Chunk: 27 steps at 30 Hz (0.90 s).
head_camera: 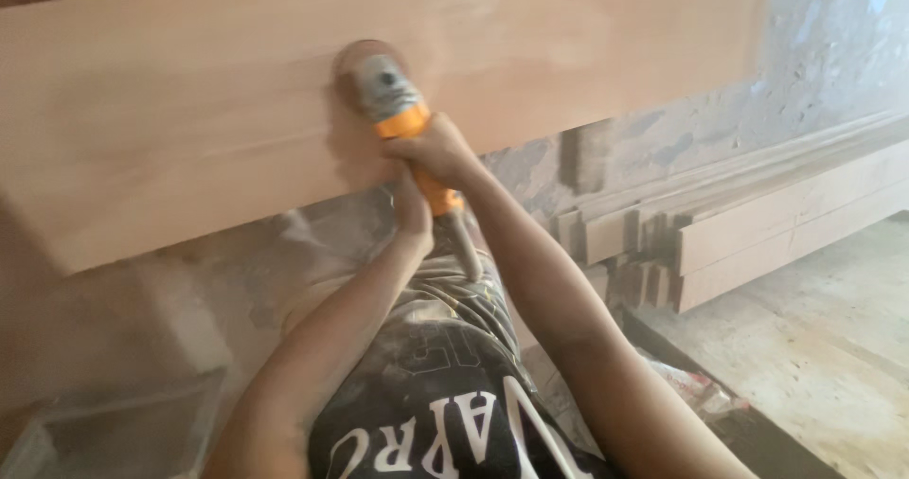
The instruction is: The person uses an angle grinder with a sanding disc to smooth the surface of a large wooden plank resting on a workbench. The person moves the tool back and forth across the plank's surface, generating visible dust.
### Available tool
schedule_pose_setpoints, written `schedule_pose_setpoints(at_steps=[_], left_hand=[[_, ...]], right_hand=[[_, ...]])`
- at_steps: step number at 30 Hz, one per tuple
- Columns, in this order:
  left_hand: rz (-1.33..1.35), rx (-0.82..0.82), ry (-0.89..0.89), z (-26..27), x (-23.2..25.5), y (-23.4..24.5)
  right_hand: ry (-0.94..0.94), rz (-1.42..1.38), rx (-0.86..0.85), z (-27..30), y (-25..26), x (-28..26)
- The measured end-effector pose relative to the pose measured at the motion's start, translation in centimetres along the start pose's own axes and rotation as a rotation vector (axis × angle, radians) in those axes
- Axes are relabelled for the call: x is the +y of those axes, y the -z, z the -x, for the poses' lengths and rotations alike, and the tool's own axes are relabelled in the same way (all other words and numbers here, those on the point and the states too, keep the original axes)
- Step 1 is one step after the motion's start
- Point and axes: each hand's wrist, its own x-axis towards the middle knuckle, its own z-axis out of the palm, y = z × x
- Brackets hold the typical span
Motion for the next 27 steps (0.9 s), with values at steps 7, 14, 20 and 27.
schedule_pose_setpoints(at_steps=[7, 14, 20, 27], left_hand=[[-0.174, -0.105, 0.143, -0.8, -15.6, -21.9], [-0.266, -0.240, 0.003, 0.5, -21.5, -32.0], [-0.324, -0.314, 0.232, 0.1, -22.6, -35.1], [-0.354, -0.215, 0.054, 0.6, -19.7, -32.5]], right_hand=[[-0.069, -0.203, 0.081, 1.5, 23.7, 13.4], [-0.074, -0.346, 0.097, 3.0, 34.8, 20.3], [0.010, -0.595, 0.051, 3.6, 38.3, 21.4], [0.027, -0.493, 0.053, 3.2, 34.6, 19.0]])
